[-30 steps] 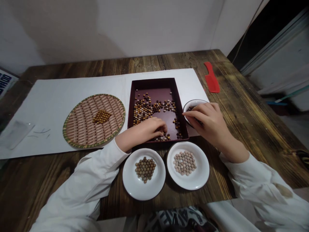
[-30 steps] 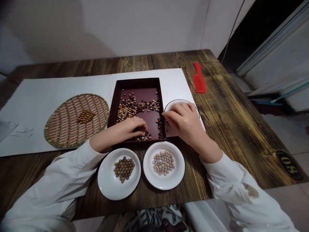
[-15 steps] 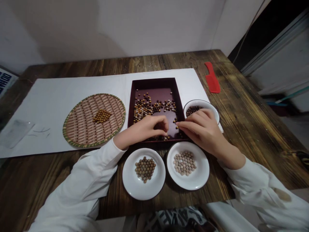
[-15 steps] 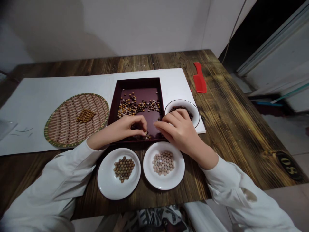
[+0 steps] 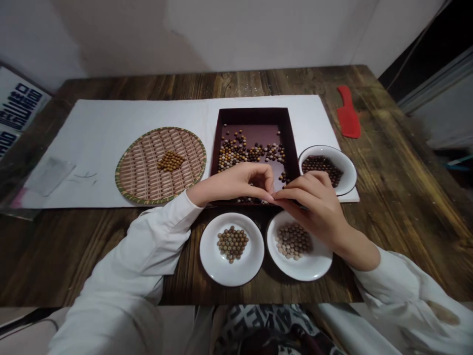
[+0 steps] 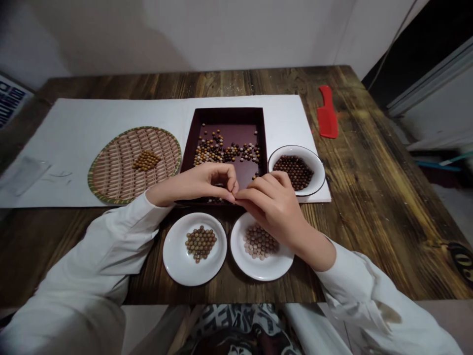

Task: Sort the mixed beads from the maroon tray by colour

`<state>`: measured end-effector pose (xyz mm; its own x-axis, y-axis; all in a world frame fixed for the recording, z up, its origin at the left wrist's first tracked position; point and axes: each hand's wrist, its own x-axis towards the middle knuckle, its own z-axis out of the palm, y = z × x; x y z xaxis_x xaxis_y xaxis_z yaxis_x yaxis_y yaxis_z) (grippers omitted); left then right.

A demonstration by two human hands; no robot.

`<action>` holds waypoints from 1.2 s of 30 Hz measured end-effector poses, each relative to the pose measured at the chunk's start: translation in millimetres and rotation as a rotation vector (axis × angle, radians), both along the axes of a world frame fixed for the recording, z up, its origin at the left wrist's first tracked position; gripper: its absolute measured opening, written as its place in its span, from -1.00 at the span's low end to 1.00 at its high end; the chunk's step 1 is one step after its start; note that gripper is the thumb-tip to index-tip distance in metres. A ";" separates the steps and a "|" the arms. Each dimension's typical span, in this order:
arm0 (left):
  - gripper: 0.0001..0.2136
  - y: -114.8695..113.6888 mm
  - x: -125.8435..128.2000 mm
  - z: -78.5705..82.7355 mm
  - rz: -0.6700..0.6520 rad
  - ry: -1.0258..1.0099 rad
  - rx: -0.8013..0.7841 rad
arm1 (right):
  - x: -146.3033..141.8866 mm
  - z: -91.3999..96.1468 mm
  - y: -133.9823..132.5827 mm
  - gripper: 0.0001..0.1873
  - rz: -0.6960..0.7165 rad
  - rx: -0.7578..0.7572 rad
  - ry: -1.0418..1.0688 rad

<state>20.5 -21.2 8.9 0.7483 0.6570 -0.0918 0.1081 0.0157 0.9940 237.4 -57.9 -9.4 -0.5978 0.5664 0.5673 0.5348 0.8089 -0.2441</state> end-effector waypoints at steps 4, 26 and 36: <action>-0.79 1.3 -0.3 -1.6 -0.017 0.015 0.028 | 0.1 1.4 -0.3 -0.97 -0.002 -0.039 0.004; -0.81 8.6 1.0 -6.1 0.091 -0.088 0.064 | -17.6 1.4 -36.5 -0.84 0.463 -0.328 -0.091; -0.79 9.9 1.3 -7.0 0.091 -0.082 0.057 | -16.2 -1.8 -37.4 -0.82 0.486 -0.303 -0.119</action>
<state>21.9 -11.3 1.9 0.6888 0.7250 0.0068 0.0268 -0.0349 0.9990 221.2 -95.3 -11.2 -0.8793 0.3379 0.3357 0.1578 0.8716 -0.4640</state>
